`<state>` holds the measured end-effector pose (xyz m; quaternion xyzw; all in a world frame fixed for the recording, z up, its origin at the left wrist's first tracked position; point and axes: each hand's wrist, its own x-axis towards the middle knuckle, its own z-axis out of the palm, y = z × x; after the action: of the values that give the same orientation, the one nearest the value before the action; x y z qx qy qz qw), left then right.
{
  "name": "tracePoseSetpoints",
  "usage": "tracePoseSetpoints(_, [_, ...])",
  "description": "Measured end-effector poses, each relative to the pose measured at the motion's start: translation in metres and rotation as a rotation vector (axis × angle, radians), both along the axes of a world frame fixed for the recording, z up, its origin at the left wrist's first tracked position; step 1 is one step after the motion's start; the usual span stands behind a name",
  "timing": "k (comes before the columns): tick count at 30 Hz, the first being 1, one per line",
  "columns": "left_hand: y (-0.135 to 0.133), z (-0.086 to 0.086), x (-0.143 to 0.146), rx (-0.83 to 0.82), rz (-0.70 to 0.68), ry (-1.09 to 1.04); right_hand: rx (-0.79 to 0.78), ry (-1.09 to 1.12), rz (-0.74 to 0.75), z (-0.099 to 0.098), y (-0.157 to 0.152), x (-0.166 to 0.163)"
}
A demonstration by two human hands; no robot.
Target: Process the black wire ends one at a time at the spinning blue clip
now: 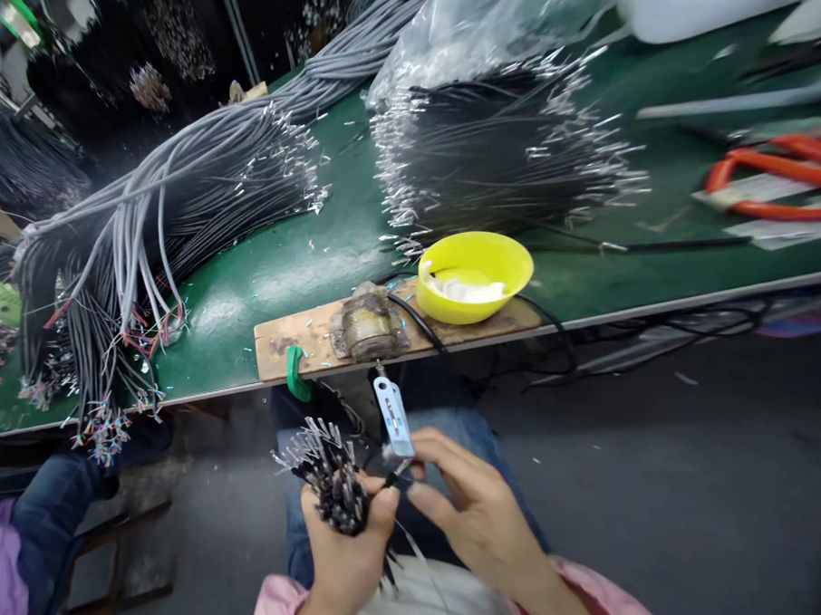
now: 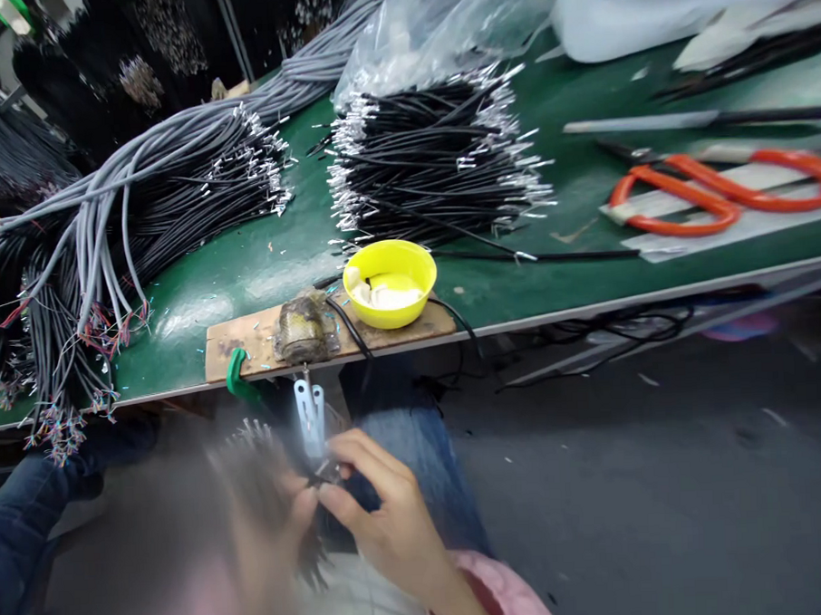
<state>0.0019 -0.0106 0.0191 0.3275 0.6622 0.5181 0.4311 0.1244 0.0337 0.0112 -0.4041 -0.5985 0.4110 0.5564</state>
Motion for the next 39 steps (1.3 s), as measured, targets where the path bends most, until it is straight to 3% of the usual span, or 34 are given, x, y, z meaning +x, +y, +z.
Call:
tracePoseSetpoints(3, [0.001,-0.001,-0.001,-0.013,-0.065,-0.042,-0.225,0.152,0.186,-0.003,0.001,-0.003])
tracePoseSetpoints(8, [0.006,-0.004,-0.003,-0.008,-0.193,-0.1,-0.671,0.642,0.481,-0.004,-0.002,-0.008])
tracePoseSetpoints(10, [0.009,-0.003,-0.004,0.024,-0.21,-0.09,-0.762,0.722,0.573,-0.003,0.001,-0.007])
tracePoseSetpoints(15, [0.011,0.004,-0.008,0.096,-0.2,0.008,-0.704,0.521,0.529,0.003,0.027,0.002])
tracePoseSetpoints(20, [0.005,0.017,-0.008,0.141,-0.149,0.121,-0.488,0.313,0.121,0.017,0.055,0.004])
tracePoseSetpoints(23, [0.005,0.023,-0.007,0.156,-0.115,0.185,-0.443,0.242,0.164,0.025,0.06,-0.003])
tracePoseSetpoints(27, [0.009,0.025,-0.004,0.169,-0.103,0.241,-0.547,0.404,0.248,0.028,0.056,-0.014])
tracePoseSetpoints(31, [0.013,0.025,0.001,0.182,-0.118,0.266,-0.601,0.547,0.242,0.029,0.054,-0.018])
tracePoseSetpoints(39, [0.018,0.025,0.003,0.178,-0.143,0.259,-0.623,0.559,0.174,0.03,0.057,-0.02])
